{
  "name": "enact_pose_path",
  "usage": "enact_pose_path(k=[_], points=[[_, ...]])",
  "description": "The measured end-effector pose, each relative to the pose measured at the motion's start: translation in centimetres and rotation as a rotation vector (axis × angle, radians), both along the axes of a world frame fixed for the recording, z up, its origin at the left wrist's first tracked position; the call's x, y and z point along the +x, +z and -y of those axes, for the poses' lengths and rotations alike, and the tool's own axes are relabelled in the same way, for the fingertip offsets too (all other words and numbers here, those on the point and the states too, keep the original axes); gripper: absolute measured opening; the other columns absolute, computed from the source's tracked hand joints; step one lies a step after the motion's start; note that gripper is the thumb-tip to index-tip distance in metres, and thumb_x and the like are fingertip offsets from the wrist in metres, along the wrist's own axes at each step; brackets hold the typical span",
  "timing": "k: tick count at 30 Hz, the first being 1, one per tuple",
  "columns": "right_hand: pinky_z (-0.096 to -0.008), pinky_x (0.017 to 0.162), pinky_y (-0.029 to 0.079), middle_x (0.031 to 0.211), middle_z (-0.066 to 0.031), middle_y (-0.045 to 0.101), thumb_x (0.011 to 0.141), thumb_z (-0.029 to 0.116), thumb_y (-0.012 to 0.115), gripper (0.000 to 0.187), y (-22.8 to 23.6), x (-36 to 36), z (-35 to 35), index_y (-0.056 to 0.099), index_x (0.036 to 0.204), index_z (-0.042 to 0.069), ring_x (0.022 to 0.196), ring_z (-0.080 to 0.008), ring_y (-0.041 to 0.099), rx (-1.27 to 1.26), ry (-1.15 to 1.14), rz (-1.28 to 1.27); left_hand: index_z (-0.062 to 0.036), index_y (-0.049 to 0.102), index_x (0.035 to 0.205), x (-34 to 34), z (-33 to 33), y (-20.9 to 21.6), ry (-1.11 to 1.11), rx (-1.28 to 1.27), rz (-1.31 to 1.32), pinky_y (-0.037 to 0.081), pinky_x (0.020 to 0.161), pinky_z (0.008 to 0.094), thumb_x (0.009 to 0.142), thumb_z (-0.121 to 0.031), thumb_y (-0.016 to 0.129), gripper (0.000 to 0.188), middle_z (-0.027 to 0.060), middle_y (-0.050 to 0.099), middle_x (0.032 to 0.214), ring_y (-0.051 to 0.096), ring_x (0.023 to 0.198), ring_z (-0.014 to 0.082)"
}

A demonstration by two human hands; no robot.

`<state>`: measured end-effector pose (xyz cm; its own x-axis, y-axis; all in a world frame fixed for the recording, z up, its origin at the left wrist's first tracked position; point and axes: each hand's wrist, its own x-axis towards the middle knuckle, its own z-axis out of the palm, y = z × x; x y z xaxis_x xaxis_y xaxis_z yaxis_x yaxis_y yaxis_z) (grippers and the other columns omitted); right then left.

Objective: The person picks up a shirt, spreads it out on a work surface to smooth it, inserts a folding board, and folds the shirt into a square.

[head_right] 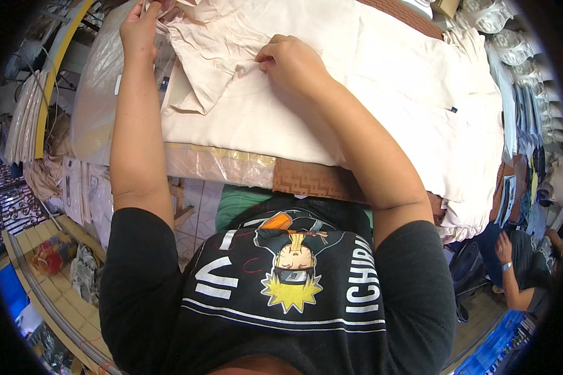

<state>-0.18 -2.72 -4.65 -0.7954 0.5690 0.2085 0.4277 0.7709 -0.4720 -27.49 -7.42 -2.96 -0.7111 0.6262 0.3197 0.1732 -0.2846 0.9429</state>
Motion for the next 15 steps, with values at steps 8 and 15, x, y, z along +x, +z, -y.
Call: enact_pose_path(k=[8,15], points=[[-0.0317,0.073,0.049,0.086,-0.0083,0.065,0.08,0.01,0.063,0.012,0.7,0.6,0.1,0.067,0.088,0.003,0.077,-0.0237,0.062,-0.017,-0.089,0.024,0.0009,0.061,0.098,1.9,0.0,2.0,-0.007,-0.068,0.085,0.048,0.057,0.026,0.085,-0.013,0.059,0.019,0.0052,0.062,0.085,0.058,0.071,0.0125],[-0.0316,0.072,0.048,0.084,-0.0121,0.066,0.081,0.017,0.063,0.017,4.5,9.2,-0.4,0.067,0.087,0.001,0.075,-0.0235,0.063,-0.098,-0.134,-0.31,0.0016,0.061,0.098,8.6,-0.1,5.9,-0.015,-0.096,0.003,0.049,0.054,0.0262,0.085,-0.015,0.061,0.021,0.0079,0.062,0.083,0.057,0.069,0.0143]])
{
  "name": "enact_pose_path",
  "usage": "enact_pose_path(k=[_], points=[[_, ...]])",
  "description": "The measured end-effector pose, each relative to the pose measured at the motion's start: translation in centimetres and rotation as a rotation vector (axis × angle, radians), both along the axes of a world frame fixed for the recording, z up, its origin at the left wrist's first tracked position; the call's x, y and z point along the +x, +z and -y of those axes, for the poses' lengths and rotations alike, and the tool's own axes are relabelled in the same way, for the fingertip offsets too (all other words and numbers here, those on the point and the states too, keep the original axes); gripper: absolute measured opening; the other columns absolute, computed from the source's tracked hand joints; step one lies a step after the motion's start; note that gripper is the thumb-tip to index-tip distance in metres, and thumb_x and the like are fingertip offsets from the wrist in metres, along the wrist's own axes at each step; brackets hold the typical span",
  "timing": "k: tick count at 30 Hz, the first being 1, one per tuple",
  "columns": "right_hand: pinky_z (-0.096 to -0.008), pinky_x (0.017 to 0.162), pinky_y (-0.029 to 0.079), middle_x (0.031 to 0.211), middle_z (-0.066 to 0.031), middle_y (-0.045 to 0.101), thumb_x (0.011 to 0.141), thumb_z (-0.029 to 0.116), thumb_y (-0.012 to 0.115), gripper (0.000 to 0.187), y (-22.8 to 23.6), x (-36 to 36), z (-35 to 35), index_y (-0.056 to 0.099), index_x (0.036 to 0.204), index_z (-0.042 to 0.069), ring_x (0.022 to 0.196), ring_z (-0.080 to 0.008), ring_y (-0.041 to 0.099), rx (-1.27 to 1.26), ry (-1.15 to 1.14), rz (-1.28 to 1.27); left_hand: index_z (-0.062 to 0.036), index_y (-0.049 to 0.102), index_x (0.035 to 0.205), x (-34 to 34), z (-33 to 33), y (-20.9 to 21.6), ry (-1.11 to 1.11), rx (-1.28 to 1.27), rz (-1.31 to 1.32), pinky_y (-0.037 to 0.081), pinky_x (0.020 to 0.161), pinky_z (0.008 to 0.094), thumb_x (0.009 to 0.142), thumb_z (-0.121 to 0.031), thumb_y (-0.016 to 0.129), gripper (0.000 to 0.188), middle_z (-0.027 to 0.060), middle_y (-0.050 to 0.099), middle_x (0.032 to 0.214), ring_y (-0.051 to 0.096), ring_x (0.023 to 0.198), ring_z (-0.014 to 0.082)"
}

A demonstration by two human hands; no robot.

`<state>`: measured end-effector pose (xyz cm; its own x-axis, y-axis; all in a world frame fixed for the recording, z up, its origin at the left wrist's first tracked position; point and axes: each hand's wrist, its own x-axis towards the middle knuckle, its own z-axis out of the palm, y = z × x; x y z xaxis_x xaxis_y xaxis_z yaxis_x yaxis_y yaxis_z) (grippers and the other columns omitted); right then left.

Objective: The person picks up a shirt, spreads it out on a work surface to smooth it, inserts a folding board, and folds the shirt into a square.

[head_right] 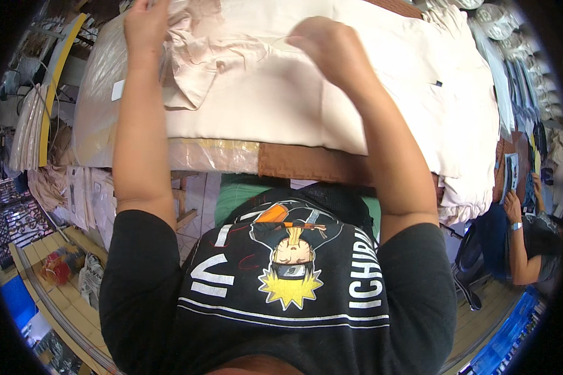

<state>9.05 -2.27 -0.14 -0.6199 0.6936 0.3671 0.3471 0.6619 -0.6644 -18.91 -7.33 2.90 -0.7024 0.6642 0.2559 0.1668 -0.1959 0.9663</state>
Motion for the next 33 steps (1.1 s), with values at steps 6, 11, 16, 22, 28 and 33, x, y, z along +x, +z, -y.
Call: enact_pose_path(k=[6,11,16,22,28,33], points=[[-0.0233,0.072,0.045,0.077,-0.0043,0.062,0.083,0.012,0.064,0.014,5.4,15.5,6.4,0.062,0.086,-0.002,0.075,-0.01,0.057,-0.159,-0.298,0.128,0.0002,0.061,0.1,15.3,3.1,-1.1,-0.089,-0.135,-0.559,0.049,0.076,0.0356,0.078,-0.022,0.068,0.032,0.0126,0.065,0.089,0.062,0.08,0.0264],[-0.0253,0.063,0.044,0.068,-0.0064,0.06,0.079,0.01,0.064,0.015,6.9,29.8,14.7,0.061,0.081,-0.005,0.065,-0.0127,0.056,-0.416,-0.718,0.51,-0.0055,0.064,0.101,22.9,7.6,-4.5,-0.328,0.023,-0.876,0.043,0.089,0.0407,0.075,-0.031,0.068,0.037,0.0136,0.056,0.113,0.054,0.104,0.0317],[-0.0367,0.087,0.043,0.105,-0.02,0.061,0.075,0.013,0.067,0.037,7.2,34.7,16.6,0.058,0.108,-0.002,0.102,-0.0337,0.056,-0.051,-0.842,0.884,-0.008,0.064,0.105,15.9,5.9,-3.7,-0.289,-0.123,-0.546,0.042,0.093,0.0316,0.078,-0.012,0.066,0.027,0.0096,0.062,0.109,0.056,0.106,0.021],[-0.0349,0.073,0.049,0.086,-0.0148,0.067,0.081,0.033,0.065,0.036,1.6,16.3,5.4,0.066,0.096,0.001,0.078,-0.0277,0.064,-0.171,-0.424,0.37,-0.0055,0.063,0.106,9.1,0.3,-8.8,-0.069,-0.523,-0.832,0.046,0.086,0.0372,0.083,-0.031,0.059,0.035,0.0175,0.062,0.105,0.06,0.097,0.0321],[-0.036,0.072,0.049,0.081,-0.0142,0.066,0.075,0.032,0.068,0.032,-2.0,9.5,1.2,0.066,0.092,0.005,0.078,-0.0292,0.064,-0.221,-0.498,0.4,-0.0046,0.064,0.099,9.3,1.8,-9.5,-0.029,-0.35,-0.595,0.047,0.078,0.0365,0.078,-0.022,0.065,0.026,0.0127,0.062,0.097,0.06,0.089,0.0281],[-0.0365,0.069,0.048,0.087,-0.0105,0.065,0.076,0.028,0.068,0.029,-1.3,12.0,-0.7,0.066,0.097,0.007,0.077,-0.0283,0.063,-0.019,-0.437,0.489,-0.0068,0.064,0.101,4.4,-2.6,-8.4,0.001,-0.264,-0.687,0.047,0.079,0.0338,0.078,-0.026,0.067,0.03,0.011,0.062,0.095,0.059,0.088,0.0245]])
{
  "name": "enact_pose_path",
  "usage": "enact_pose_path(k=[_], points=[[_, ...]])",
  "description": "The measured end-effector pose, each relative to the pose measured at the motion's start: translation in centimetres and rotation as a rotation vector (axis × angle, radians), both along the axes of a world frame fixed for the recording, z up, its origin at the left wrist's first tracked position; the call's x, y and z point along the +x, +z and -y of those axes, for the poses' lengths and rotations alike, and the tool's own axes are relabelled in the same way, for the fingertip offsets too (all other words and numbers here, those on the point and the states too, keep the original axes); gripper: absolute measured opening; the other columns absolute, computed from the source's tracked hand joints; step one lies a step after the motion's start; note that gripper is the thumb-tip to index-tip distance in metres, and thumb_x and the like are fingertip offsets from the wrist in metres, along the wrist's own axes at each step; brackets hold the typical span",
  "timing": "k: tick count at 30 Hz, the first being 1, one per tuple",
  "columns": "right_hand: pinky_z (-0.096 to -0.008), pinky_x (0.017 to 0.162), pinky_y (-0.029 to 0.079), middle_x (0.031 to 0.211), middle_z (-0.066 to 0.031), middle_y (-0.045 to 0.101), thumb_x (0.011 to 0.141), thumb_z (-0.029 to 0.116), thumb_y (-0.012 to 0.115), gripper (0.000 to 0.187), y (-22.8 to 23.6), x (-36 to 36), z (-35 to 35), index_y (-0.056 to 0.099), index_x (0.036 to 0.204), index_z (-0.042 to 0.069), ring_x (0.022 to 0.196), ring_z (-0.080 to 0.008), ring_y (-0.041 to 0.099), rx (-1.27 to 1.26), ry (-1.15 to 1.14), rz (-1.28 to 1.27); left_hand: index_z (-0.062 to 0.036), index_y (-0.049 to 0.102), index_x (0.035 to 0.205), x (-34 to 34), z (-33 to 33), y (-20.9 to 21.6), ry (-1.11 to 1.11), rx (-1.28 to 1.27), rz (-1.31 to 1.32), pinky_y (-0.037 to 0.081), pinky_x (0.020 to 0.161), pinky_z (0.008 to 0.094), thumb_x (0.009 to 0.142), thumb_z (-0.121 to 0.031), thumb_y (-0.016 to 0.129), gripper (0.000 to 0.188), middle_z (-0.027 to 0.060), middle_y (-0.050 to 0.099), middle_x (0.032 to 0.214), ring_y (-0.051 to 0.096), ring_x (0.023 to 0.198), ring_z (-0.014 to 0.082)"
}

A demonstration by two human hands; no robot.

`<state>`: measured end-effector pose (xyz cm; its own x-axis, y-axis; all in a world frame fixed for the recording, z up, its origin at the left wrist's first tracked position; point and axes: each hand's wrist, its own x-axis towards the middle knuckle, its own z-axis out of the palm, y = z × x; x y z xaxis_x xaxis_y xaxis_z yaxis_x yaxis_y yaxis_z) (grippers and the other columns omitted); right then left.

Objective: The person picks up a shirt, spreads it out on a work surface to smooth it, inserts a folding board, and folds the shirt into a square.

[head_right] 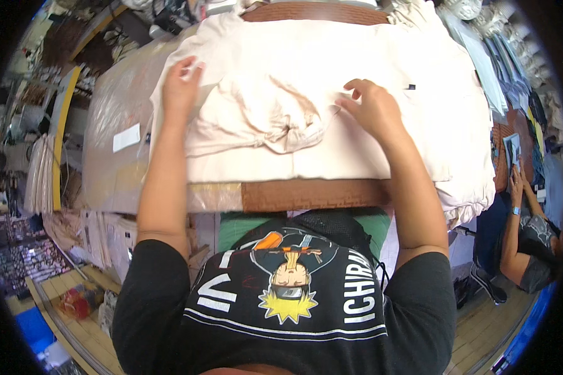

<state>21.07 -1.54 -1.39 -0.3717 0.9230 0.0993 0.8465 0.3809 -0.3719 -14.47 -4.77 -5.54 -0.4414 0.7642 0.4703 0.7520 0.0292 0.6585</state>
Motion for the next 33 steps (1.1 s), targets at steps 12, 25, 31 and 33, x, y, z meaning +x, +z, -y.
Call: enact_pose_path(k=[12,25,31,33], points=[[-0.0373,0.083,0.048,0.11,-0.0052,0.061,0.085,0.012,0.055,0.022,3.1,10.1,-18.8,0.064,0.104,0.012,0.099,-0.0263,0.058,0.247,-0.318,0.278,0.0007,0.065,0.098,-8.3,-21.4,-0.1,-0.085,-0.534,-0.304,0.045,0.085,0.0398,0.08,-0.052,0.052,0.057,0.023,0.063,0.099,0.059,0.099,0.0354],[-0.0411,0.079,0.048,0.097,-0.0107,0.064,0.079,0.012,0.058,0.016,0.4,7.4,-23.0,0.065,0.093,0.01,0.096,-0.0301,0.058,0.416,-0.013,0.423,-0.0047,0.066,0.1,-7.0,-27.0,0.6,-0.133,-0.682,-0.399,0.047,0.084,0.0369,0.066,-0.045,0.07,0.053,0.0181,0.064,0.103,0.062,0.097,0.0311],[-0.0357,0.078,0.047,0.095,-0.0141,0.064,0.081,0.009,0.058,0.016,3.0,7.6,-20.2,0.062,0.096,0.004,0.087,-0.0301,0.061,0.442,-0.088,0.204,-0.0015,0.065,0.096,-6.5,-17.9,5.8,0.156,0.123,-0.099,0.048,0.08,0.0342,0.073,-0.03,0.07,0.037,0.0194,0.065,0.098,0.061,0.094,0.0276],[-0.0322,0.079,0.046,0.097,-0.0136,0.064,0.086,0.012,0.056,0.017,5.0,9.5,-16.4,0.061,0.1,0.004,0.09,-0.0272,0.061,0.465,-0.089,0.115,0.0017,0.061,0.098,-5.1,-13.0,7.6,0.218,0.558,-0.162,0.048,0.067,0.0357,0.08,-0.008,0.06,0.021,0.016,0.064,0.082,0.062,0.07,0.0236]])
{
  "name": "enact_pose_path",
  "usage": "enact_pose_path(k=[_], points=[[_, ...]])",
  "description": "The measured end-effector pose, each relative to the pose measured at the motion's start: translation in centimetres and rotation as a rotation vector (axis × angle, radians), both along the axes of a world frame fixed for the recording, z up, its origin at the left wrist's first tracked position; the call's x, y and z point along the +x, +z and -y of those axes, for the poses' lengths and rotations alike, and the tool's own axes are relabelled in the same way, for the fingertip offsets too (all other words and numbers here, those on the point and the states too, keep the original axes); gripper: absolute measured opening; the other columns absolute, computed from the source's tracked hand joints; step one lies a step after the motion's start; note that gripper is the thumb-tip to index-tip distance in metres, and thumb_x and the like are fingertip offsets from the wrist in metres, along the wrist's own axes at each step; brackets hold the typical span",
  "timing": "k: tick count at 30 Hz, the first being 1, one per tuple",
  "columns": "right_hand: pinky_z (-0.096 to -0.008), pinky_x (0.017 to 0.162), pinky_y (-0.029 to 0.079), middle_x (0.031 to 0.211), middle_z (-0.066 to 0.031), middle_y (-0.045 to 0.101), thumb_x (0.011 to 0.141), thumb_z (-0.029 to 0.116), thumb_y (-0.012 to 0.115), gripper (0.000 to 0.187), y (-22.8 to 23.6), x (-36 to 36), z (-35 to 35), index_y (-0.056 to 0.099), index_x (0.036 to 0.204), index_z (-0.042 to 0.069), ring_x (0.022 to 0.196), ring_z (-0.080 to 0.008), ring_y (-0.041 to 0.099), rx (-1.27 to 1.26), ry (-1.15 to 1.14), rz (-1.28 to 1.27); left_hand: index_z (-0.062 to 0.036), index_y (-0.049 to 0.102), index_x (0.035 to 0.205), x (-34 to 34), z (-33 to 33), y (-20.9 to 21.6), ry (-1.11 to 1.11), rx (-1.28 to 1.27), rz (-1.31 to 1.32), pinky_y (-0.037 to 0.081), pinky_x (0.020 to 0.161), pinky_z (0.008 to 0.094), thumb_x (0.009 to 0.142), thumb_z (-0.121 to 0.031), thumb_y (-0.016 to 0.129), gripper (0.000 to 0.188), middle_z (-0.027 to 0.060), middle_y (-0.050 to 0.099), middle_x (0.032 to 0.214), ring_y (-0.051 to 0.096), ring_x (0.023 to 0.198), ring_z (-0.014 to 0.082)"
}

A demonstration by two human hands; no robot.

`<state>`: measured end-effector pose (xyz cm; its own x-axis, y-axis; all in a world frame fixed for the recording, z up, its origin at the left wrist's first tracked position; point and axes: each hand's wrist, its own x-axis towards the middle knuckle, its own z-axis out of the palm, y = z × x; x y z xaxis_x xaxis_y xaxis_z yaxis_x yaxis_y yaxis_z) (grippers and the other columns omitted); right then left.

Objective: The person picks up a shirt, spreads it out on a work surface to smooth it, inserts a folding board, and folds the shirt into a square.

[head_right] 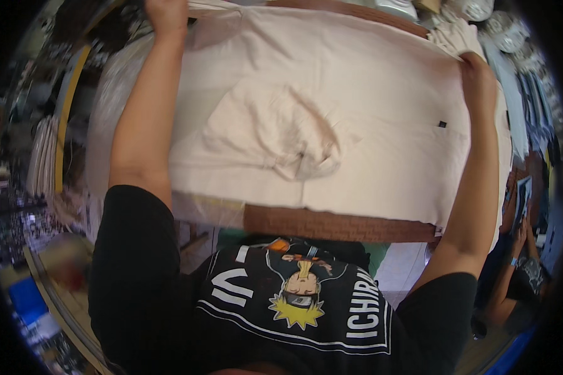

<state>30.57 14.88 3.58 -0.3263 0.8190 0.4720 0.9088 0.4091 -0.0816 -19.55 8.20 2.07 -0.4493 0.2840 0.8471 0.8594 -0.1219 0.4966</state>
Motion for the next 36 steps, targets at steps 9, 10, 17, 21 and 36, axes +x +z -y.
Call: enact_pose_path(k=[9,10,17,21,36], points=[[-0.0315,0.077,0.046,0.093,-0.009,0.062,0.08,0.003,0.059,0.016,-6.9,6.3,19.2,0.062,0.096,0.005,0.088,-0.0228,0.058,0.072,-0.023,-0.162,0.0,0.05,0.123,12.1,40.3,-8.1,0.152,-0.663,-0.14,0.03,0.103,0.0431,0.081,-0.017,0.067,0.049,0.0173,0.049,0.127,0.043,0.121,0.0315],[-0.0322,0.077,0.046,0.093,-0.0086,0.062,0.079,0.002,0.059,0.018,-7.9,6.5,20.2,0.062,0.096,0.005,0.089,-0.0233,0.057,0.036,0.015,-0.134,0.0003,0.05,0.121,12.1,43.0,-11.1,0.157,-0.803,-0.265,0.033,0.1,0.0404,0.08,-0.019,0.067,0.049,0.0158,0.05,0.126,0.046,0.117,0.0308],[-0.0363,0.077,0.045,0.091,-0.0095,0.062,0.077,0.003,0.059,0.016,-8.7,5.4,21.5,0.063,0.093,0.006,0.087,-0.0278,0.056,0.024,0.01,-0.034,-0.0045,0.065,0.097,12.1,44.5,-5.0,-0.502,-1.708,0.401,0.048,0.074,0.0369,0.078,-0.041,0.065,0.041,0.014,0.065,0.086,0.063,0.081,0.0282],[-0.0361,0.077,0.045,0.088,-0.0091,0.062,0.077,0.005,0.058,0.013,-6.7,5.1,21.3,0.064,0.09,0.006,0.086,-0.0282,0.057,0.103,0.015,-0.051,-0.0051,0.066,0.099,9.2,40.6,1.0,-0.857,-1.939,0.345,0.049,0.071,0.0319,0.077,-0.047,0.064,0.047,0.0108,0.066,0.08,0.064,0.078,0.0217],[-0.0439,0.097,0.037,0.128,-0.0137,0.049,0.087,0.027,0.053,0.038,-5.6,-0.5,15.6,0.054,0.121,0.01,0.12,-0.0319,0.044,0.052,0.036,0.164,-0.0085,0.037,0.136,1.7,18.1,-8.9,-0.179,-1.09,-0.302,0.017,0.107,0.0488,0.09,-0.046,0.044,0.059,0.0175,0.027,0.145,0.02,0.135,0.0357]])
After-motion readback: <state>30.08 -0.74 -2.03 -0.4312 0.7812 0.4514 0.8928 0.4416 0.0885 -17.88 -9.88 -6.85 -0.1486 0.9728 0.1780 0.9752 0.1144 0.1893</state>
